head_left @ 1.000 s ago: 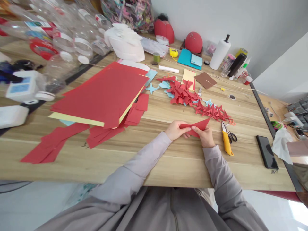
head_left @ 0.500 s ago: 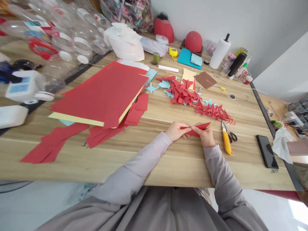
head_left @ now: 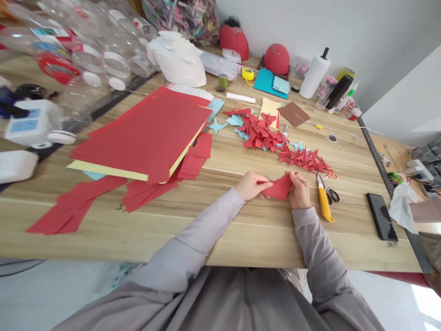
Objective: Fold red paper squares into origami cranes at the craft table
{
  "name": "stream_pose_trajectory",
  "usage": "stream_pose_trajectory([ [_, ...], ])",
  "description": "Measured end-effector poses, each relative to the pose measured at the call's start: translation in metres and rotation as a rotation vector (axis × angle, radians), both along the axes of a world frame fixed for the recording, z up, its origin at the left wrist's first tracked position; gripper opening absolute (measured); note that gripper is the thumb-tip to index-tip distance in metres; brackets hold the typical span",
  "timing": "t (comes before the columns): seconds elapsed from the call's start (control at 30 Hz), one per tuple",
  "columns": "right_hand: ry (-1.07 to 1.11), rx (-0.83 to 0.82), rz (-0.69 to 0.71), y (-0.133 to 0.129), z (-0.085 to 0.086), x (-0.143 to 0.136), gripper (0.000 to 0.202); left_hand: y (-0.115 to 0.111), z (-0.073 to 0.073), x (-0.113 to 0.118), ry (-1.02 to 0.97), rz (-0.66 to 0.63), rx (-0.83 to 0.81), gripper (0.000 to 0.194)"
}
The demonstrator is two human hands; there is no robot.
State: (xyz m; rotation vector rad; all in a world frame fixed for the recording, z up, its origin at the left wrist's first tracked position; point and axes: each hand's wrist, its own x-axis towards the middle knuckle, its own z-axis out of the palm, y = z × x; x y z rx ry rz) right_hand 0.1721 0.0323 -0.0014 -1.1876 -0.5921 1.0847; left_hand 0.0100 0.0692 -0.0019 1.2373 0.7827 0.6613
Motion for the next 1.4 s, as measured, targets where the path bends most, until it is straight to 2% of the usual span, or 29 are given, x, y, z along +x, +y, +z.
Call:
stream_pose_trajectory([
  [0.17,0.074,0.039,-0.021,0.002,0.002,0.009,0.026,0.001,0.001,-0.002,-0.013,0.006,-0.005,0.026],
  [0.3,0.12,0.077,0.019,0.003,0.002,0.012,0.03,0.002,0.002,-0.003,-0.034,0.073,-0.028,0.03],
  [0.37,0.082,0.075,0.1,0.002,0.002,0.009,0.033,0.002,0.003,-0.003,-0.044,0.126,-0.026,0.032],
  [0.47,-0.071,0.038,0.309,-0.002,0.0,-0.001,0.032,0.002,0.005,-0.003,-0.061,0.183,0.014,0.035],
  [0.57,-0.234,0.008,0.434,-0.005,-0.001,-0.007,0.027,0.003,0.005,-0.003,-0.071,0.187,0.041,0.037],
  [0.8,-0.174,-0.048,0.441,-0.006,-0.004,-0.007,0.031,0.004,0.001,-0.003,-0.039,0.197,0.026,0.038],
  [1.07,-0.141,-0.076,0.436,-0.006,-0.004,-0.01,0.036,0.002,0.01,-0.002,0.034,0.219,-0.007,0.026],
  [1.27,-0.168,-0.088,0.428,-0.005,-0.005,-0.012,0.037,0.003,-0.002,-0.002,0.108,0.241,0.159,0.019],
  [1.4,-0.174,-0.082,0.486,-0.005,-0.002,-0.011,0.032,0.002,-0.002,0.0,0.027,0.222,0.078,0.025],
])
